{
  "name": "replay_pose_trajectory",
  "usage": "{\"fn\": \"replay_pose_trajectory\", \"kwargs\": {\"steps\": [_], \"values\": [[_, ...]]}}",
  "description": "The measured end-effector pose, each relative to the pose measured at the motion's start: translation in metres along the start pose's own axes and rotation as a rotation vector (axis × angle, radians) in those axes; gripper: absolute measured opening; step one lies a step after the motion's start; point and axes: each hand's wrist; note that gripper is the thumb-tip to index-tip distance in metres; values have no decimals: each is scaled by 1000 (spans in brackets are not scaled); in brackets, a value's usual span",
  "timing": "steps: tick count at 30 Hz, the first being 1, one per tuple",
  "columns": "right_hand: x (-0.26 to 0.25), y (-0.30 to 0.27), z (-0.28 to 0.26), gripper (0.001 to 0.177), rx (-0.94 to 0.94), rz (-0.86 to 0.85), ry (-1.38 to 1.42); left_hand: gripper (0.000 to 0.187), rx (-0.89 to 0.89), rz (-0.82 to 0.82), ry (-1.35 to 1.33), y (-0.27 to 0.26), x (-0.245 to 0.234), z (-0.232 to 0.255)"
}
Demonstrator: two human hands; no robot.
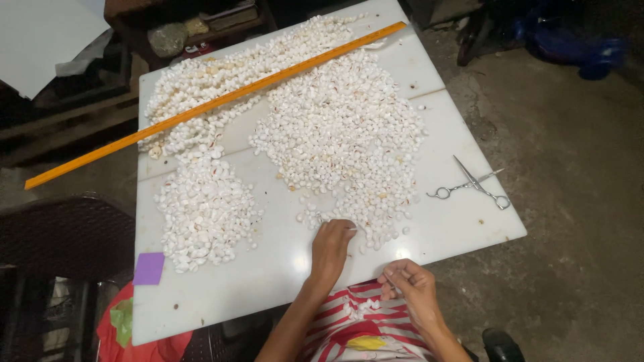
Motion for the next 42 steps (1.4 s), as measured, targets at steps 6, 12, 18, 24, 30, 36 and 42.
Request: {"fn": "replay_pose_trajectory", "kwargs": {"steps": [6, 12, 18, 24, 30, 36, 42], "values": [[17, -4, -3, 9, 34, -49, -11, 21, -591, -67, -871, -18, -10, 15], [23, -7, -6, 10, 32, -73, -21, 25, -620, -45, -1173, -28, -12, 17], [26, -6, -9, 11, 23, -84, -28, 39, -501, -97, -1259, -33, -16, 22], [25, -4, -8, 12, 2, -83, -55, 37, -463, -110, -1206, -35, -23, 27], [25, -3, -5, 11, -6, -68, -63, 36, -439, -105, -1122, -39, -27, 27], [20, -1, 2, 12, -54, -82, -75, 37, -450, -97, -1175, -41, -27, 28], [25, -2, -4, 10, -115, -129, -75, 43, -559, -152, -1381, -48, -24, 27]]}}
Point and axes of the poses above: each hand's wrist, its own y-axis towards the middle knuckle, its own x-axis out of the palm, z = x × y, and after that the axes turned 1 degree about -x, right-handed
